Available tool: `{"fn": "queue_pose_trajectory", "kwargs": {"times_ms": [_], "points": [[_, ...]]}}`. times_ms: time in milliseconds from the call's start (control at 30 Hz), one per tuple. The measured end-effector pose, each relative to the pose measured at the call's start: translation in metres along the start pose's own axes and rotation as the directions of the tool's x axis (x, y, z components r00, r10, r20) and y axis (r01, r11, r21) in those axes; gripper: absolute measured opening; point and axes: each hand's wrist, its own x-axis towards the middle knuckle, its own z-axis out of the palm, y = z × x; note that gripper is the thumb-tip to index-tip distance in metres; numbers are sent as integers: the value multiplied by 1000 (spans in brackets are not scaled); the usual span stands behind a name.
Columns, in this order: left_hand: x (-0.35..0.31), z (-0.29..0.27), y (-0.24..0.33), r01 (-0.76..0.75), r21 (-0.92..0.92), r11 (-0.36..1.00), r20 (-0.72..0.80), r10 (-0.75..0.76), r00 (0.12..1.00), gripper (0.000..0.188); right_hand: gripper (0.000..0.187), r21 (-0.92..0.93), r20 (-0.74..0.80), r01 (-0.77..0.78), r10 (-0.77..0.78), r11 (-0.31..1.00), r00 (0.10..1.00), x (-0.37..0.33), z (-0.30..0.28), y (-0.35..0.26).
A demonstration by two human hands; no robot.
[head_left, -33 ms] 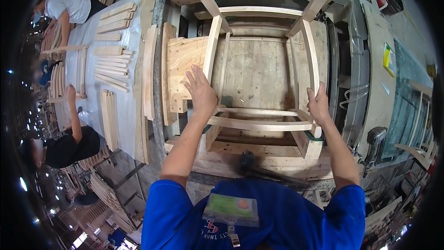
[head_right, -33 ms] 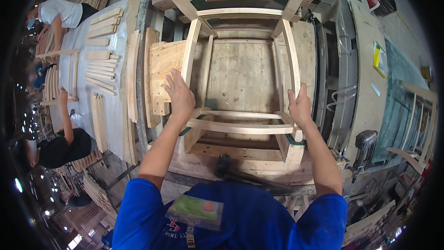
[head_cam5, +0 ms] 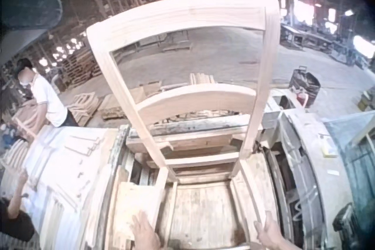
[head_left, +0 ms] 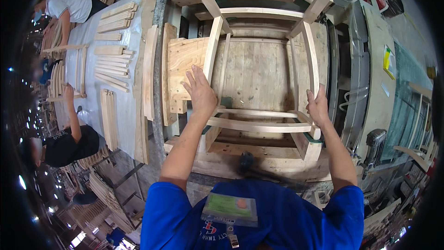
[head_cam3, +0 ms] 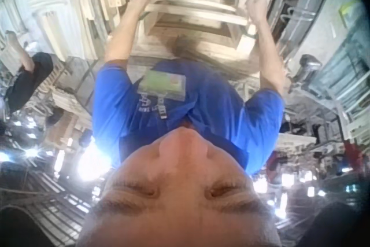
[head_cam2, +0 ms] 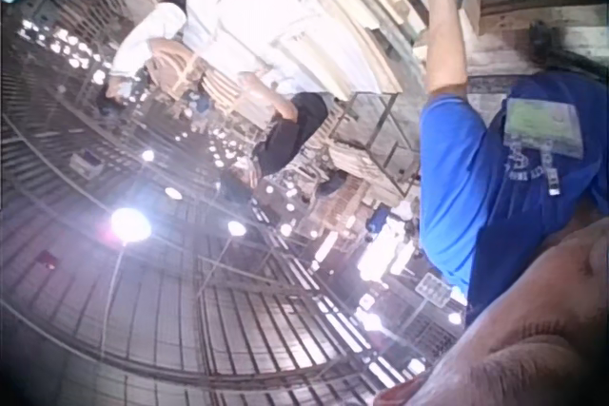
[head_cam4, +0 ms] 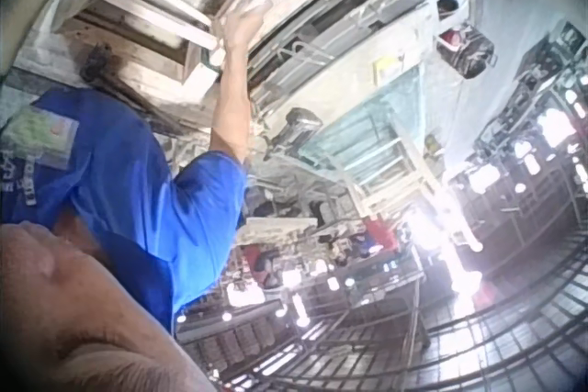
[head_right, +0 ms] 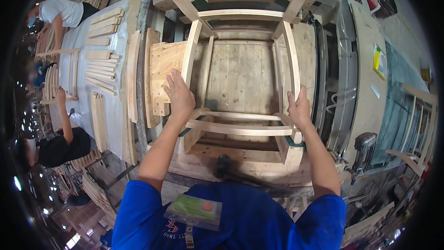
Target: The person assembles wooden chair frames in a workshop. They pick up chair frames, place them on a workbench, and use a nail gun to fasten joints before moving the completed frames to a stack.
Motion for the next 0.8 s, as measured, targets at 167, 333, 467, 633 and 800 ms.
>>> {"fn": "queue_pose_trajectory", "kwargs": {"times_ms": [167, 333, 467, 633, 800], "points": [[9, -8, 8, 56, 98, 994, 21, -58, 998, 96, 34, 28, -5, 33, -33, 999, 999, -2, 5, 7], [49, -12, 21, 222, 103, 970, 7, -224, 975, 96, 34, 23, 7, 40, -40, 999, 999, -1, 5, 9], [53, 5, 13, 130, 163, 978, -98, -115, 988, 94, 51, 160, 137, -76, 54, 984, 989, 2, 0, 10], [47, 13, 7, 107, 135, 985, -125, -90, 988, 94, 81, 612, 23, -126, 142, 781, 990, 30, -36, 41], [53, 6, 14, 87, 130, 988, -126, -71, 989, 93, 86, 571, 101, -185, 156, 799, 983, 36, -5, 81]]}}
